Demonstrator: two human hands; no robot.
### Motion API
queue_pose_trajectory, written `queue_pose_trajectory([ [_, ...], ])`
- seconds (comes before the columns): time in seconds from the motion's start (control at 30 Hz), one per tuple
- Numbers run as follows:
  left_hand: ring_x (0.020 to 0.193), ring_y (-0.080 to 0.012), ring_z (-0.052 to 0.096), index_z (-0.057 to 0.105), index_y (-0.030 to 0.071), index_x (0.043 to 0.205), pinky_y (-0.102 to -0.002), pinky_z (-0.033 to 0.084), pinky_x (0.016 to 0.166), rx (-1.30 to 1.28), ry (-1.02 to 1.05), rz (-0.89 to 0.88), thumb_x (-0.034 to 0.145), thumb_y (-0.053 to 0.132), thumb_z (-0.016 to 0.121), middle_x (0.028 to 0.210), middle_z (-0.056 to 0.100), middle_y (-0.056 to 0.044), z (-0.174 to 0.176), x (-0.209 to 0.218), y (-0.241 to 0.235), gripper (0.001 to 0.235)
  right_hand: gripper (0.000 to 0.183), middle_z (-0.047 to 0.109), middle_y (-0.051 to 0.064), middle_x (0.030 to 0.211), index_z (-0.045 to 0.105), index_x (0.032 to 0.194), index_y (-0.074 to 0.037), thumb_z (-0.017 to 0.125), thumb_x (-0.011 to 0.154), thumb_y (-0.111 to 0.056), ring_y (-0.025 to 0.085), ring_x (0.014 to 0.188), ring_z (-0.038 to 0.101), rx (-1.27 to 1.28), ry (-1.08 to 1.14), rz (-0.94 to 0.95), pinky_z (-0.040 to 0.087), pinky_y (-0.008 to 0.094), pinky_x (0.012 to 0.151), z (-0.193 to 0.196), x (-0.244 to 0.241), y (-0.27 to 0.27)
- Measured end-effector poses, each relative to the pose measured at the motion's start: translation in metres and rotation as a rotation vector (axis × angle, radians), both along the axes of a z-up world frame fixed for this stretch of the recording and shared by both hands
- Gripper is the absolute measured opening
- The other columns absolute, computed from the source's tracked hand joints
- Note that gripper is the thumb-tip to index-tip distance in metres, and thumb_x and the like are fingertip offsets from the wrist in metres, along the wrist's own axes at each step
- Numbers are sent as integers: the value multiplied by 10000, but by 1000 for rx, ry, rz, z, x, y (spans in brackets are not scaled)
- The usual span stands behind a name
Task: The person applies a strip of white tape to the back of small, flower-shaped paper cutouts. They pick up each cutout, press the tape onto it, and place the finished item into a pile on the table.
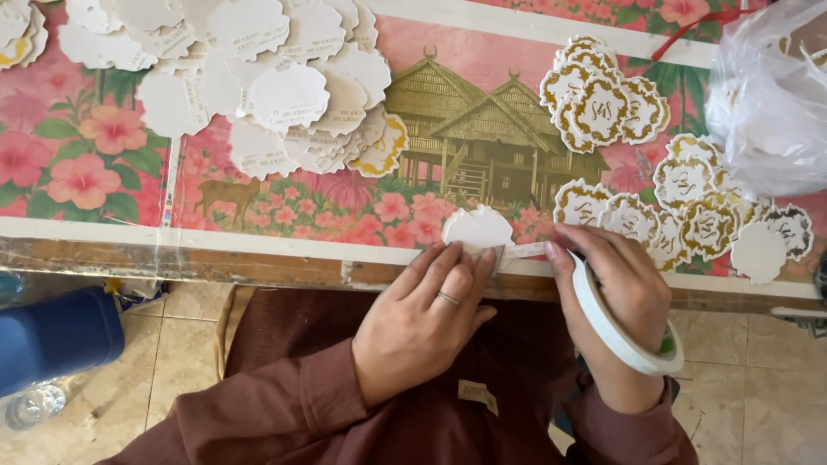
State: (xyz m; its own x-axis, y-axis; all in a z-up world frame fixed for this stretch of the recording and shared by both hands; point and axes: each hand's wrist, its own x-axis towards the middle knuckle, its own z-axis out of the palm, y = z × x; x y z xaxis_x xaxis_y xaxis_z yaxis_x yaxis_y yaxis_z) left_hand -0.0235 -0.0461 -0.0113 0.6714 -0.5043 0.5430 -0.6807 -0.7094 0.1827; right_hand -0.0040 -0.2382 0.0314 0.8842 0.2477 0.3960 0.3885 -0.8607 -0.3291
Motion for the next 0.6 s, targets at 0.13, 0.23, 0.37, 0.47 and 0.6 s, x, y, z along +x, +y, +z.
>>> queue_pose_trajectory([
  [0.13,1051,-276,580,476,-39,1324,-413,488,997,92,-28,43,1008,356,556,1099,548,-133,2,4,-6,512,203,679,178,947,698,1051,47,757,862,4,264,825,611,-81,-95,52,516,359,765,-4,-14,0],
  [0.23,962,-236,526,432,-18,1362,-384,482,926,166,-55,40,1004,145,426,1121,523,-56,4,10,-5,393,94,618,107,797,693,918,-4,655,847,-52,241,663,551,6,-221,384,476,378,642,8,-40,11],
  [0.37,885,-235,534,488,100,1346,-395,467,881,36,64,-23,938,368,632,1036,518,-37,14,21,5,508,139,619,170,873,621,977,56,663,853,7,242,727,597,226,-308,160,525,349,681,-3,-50,-11],
  [0.47,980,-299,531,486,157,1347,-455,429,910,-73,195,-24,930,344,602,1140,512,-104,23,28,14,471,150,604,221,900,636,993,114,638,881,14,296,785,592,264,-195,-2,507,355,734,-5,-48,-11],
  [0.6,1150,-271,503,393,111,1418,-448,375,986,-43,209,18,907,395,617,1274,574,-87,25,33,17,626,155,618,236,948,641,1008,109,625,897,2,277,820,615,332,-112,-69,518,339,772,-11,-45,-11],
])
